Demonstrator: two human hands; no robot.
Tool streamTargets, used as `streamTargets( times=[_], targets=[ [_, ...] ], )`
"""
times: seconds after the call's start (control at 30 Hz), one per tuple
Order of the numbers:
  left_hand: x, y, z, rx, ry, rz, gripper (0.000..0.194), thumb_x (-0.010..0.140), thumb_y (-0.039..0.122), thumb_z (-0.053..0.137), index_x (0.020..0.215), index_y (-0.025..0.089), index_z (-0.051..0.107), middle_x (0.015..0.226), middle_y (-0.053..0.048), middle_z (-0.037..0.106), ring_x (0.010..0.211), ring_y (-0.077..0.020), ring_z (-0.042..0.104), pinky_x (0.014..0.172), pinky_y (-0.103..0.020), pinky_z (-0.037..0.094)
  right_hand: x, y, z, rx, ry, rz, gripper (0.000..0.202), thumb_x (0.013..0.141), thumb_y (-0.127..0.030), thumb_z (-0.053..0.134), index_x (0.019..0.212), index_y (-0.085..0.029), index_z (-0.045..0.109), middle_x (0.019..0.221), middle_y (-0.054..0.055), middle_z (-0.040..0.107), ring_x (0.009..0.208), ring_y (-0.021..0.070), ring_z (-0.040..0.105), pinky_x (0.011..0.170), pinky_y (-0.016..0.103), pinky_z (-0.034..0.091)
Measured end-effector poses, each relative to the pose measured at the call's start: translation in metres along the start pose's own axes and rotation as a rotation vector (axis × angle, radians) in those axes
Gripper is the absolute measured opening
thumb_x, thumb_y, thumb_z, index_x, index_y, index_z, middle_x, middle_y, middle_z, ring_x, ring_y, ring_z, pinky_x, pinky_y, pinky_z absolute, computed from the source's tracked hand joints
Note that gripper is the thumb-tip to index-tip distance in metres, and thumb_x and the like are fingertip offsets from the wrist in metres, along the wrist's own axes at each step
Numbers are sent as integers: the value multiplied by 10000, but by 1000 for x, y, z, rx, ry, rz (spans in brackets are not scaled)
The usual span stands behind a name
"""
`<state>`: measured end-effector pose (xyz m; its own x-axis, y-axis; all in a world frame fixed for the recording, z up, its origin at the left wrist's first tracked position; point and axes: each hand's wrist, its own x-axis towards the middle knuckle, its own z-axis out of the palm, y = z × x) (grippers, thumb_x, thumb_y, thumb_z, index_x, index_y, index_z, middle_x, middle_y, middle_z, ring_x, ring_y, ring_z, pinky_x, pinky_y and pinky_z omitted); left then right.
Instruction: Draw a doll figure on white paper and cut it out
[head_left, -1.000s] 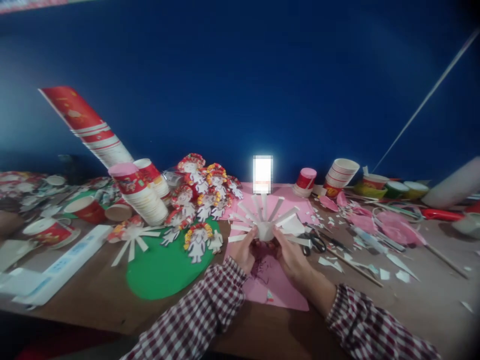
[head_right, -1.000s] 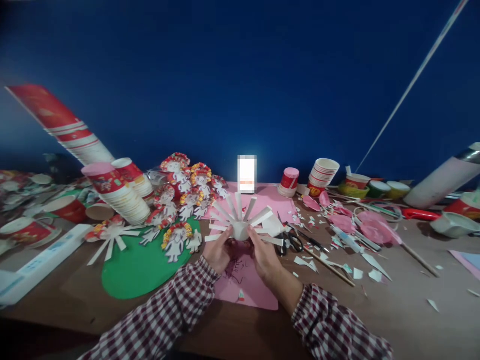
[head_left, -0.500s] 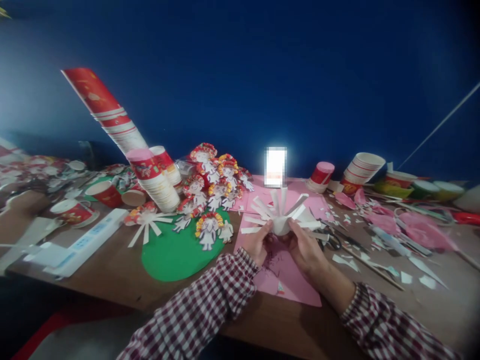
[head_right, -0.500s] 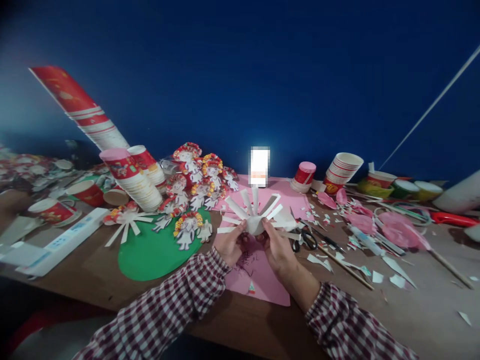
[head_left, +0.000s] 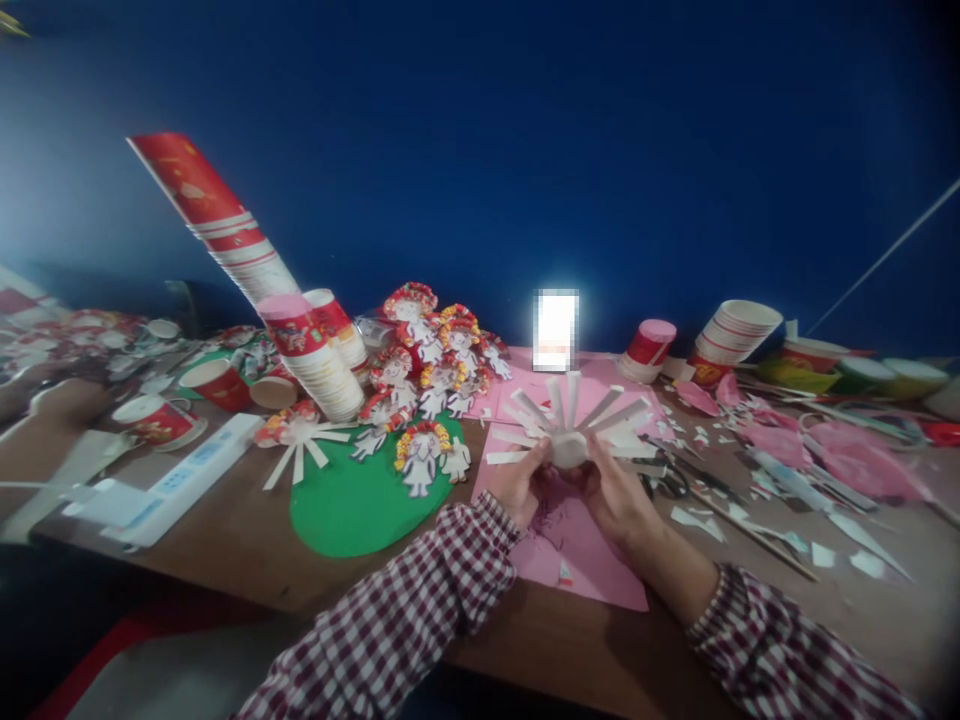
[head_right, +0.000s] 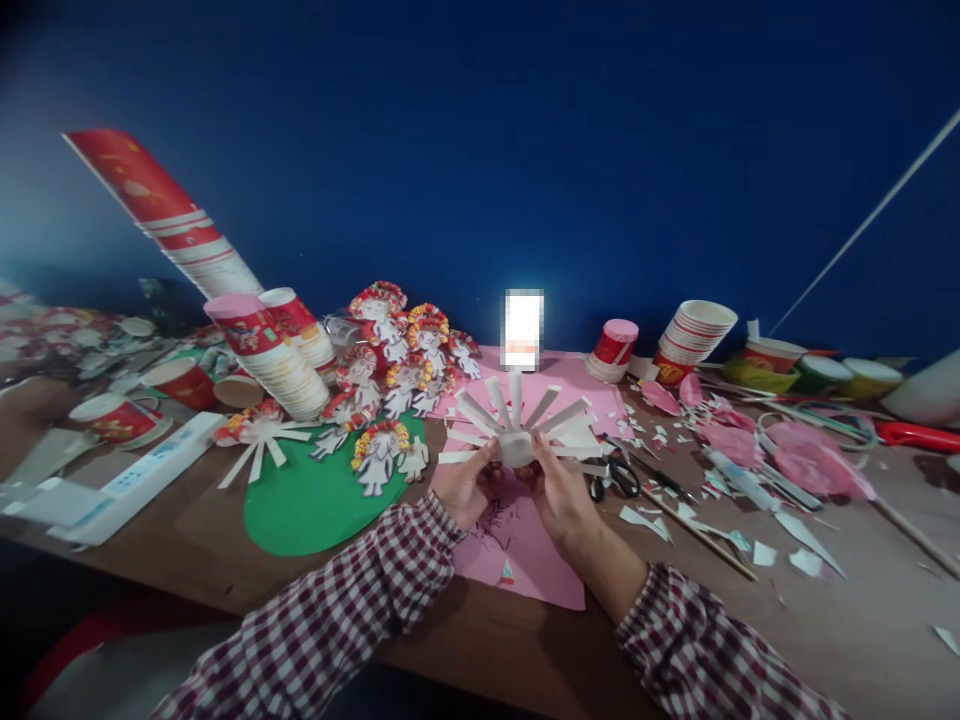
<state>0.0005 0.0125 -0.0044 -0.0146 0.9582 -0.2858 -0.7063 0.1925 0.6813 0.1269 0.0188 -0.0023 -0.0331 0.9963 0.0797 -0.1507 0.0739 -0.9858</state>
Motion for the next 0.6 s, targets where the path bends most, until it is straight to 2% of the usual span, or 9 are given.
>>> streamTargets(
  times=[0.13, 0.27, 0.33, 0.43, 0.47, 0.6],
  targets=[
    [0, 1, 1, -41, 17, 20, 414, 520, 366, 859, 765, 131, 622, 640, 15, 614, 510, -68, 528, 461, -175, 421, 3, 11, 10, 88, 20, 39, 322, 732, -533, 637, 803, -219, 650, 725, 54, 668, 608, 180, 597, 574, 319, 526],
    [-1, 3, 1, -40, 14, -10, 447, 498, 381, 866, 775, 130, 621, 657, 11, 619, 538, -65, 551, 473, -159, 439, 4, 7, 10, 178, 48, 113, 296, 687, -498, 697, 700, -208, 646, 651, 29, 658, 546, 161, 577, 557, 308, 538],
    [0, 4, 0, -26, 8, -9, 431, 517, 391, 856, 755, 131, 607, 641, 14, 608, 522, -60, 542, 468, -159, 435, 8, 1, 4, 227, 136, 159, 300, 670, -485, 717, 726, -198, 649, 693, 34, 675, 564, 166, 592, 555, 307, 541],
    [3, 6, -2, 44, 76, 111, 418, 568, 416, 822, 765, 127, 592, 645, 12, 605, 500, -49, 517, 448, -152, 404, 18, -9, -12, 208, 395, 189, 342, 653, -486, 733, 780, -179, 651, 719, 35, 680, 593, 162, 608, 530, 277, 523],
    [4, 7, -3, 65, 115, 163, 422, 576, 416, 814, 788, 128, 590, 642, 17, 599, 498, -45, 509, 447, -149, 395, 22, -12, -19, 165, 461, 161, 362, 661, -494, 726, 808, -172, 652, 702, 30, 673, 590, 158, 608, 519, 268, 513],
    [9, 12, -7, 104, 209, 269, 446, 628, 421, 767, 915, 138, 576, 670, 26, 590, 496, -39, 484, 455, -151, 378, 38, -24, -39, 130, 591, 26, 439, 665, -538, 703, 905, -179, 624, 695, -8, 656, 612, 135, 606, 558, 247, 496]
  ],
)
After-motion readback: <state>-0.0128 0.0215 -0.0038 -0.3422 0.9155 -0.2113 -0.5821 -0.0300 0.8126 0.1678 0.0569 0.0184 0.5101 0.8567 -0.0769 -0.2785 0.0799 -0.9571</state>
